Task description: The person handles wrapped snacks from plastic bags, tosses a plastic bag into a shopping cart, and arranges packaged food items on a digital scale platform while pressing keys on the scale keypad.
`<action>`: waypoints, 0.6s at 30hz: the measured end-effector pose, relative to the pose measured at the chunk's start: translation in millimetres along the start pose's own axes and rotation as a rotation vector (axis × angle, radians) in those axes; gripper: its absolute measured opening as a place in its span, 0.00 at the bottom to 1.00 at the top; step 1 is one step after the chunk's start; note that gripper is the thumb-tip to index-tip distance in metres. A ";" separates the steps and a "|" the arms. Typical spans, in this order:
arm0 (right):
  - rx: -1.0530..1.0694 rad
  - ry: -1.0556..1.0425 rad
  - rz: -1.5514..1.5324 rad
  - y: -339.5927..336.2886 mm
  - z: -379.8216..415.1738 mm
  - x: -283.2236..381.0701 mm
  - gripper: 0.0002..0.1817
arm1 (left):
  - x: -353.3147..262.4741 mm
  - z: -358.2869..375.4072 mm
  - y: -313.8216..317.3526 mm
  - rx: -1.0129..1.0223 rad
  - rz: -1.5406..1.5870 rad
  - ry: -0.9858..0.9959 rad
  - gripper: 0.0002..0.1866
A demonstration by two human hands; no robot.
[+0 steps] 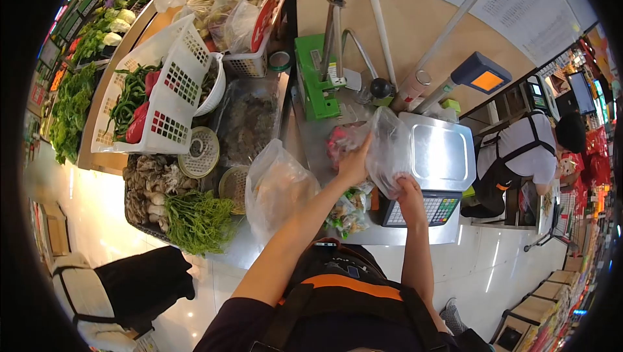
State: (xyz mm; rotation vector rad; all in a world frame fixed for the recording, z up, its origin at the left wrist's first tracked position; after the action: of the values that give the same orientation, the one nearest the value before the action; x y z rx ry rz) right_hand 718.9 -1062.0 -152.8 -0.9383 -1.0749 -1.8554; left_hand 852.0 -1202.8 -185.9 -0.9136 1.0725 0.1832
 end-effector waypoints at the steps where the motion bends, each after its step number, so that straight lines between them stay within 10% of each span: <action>1: -0.069 0.004 -0.007 12.7 7.2 7.0 0.14 | -0.8 -11.3 -2.2 0.052 0.148 -0.068 0.42; 4: -0.054 0.018 -0.108 2.1 -0.1 -10.6 0.29 | -31.0 -17.7 -38.0 0.029 0.805 -0.355 0.22; 9: 0.051 0.160 -0.264 20.3 -54.2 -47.7 0.32 | 12.6 -51.8 -24.5 -0.256 1.542 0.005 0.19; 18: 0.230 0.223 -0.034 62.9 -123.9 -50.1 0.27 | 17.5 -16.1 -43.5 -0.062 1.153 -0.028 0.17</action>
State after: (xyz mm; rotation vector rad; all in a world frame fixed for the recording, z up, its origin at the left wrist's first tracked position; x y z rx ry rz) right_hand 769.6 -1182.5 -221.4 -0.5691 -1.1410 -1.7698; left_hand 873.4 -1246.9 -178.8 -0.2435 1.4666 1.1752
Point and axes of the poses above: each hand's wrist, its own z-axis away from the middle knuckle, its own y-axis out of the palm, x = y × z, the point moved 5 cm from there along -z, towards the middle knuckle, and after that the axes turned 10 degrees about x, right-handed, at the moved point
